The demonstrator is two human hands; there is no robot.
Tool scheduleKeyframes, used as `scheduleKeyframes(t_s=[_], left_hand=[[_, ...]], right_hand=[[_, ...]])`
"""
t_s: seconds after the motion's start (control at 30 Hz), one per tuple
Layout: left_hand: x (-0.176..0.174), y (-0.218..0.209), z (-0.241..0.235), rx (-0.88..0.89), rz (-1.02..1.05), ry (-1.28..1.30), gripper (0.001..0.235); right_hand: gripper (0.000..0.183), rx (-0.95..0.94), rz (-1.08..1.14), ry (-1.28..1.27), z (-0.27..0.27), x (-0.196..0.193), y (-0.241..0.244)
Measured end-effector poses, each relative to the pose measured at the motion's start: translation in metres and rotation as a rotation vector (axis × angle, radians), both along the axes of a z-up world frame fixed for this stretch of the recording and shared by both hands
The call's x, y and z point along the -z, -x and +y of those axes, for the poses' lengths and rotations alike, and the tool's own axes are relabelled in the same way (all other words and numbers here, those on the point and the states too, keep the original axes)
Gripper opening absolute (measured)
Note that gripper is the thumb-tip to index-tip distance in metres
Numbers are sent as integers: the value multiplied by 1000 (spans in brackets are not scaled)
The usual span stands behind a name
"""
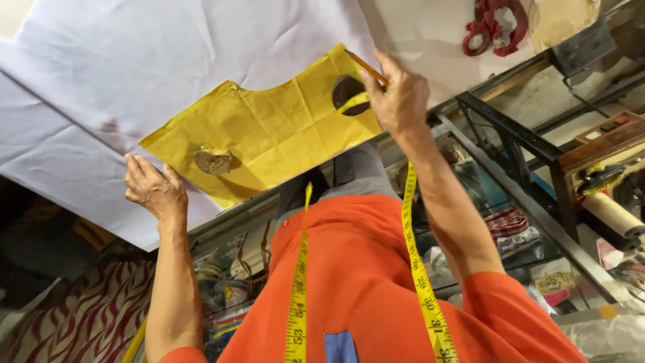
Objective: Positioning a yellow paper pattern on white fabric, securing it with weights, and measuring dimensions with a tape measure.
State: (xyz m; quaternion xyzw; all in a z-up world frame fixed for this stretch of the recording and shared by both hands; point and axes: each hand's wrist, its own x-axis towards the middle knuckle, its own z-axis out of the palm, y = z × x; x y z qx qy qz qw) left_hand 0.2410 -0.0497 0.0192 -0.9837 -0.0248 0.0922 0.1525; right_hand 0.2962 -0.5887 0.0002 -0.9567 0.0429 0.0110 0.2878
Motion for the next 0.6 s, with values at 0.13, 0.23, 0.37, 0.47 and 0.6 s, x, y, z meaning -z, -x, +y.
scheduleKeyframes(t_s=[0.13, 0.23, 0.37, 0.47, 0.6], left_hand=[[3, -9, -5, -72, -8, 55, 53], [1, -12, -8, -135, 19, 116, 54], [-2, -15, -13, -205, 72, 167, 57], [-3, -13, -13, -77, 0, 106, 53], [4, -11, -8, -94, -8, 112, 54]], right_hand=[[36, 176, 23, -58, 11, 25, -8], [23, 296, 37, -133, 17, 18, -17], [11, 180, -121, -119, 26, 10, -12], [14, 209, -213, 93, 43, 54, 9], [11, 201, -266, 111, 48, 47, 8]])
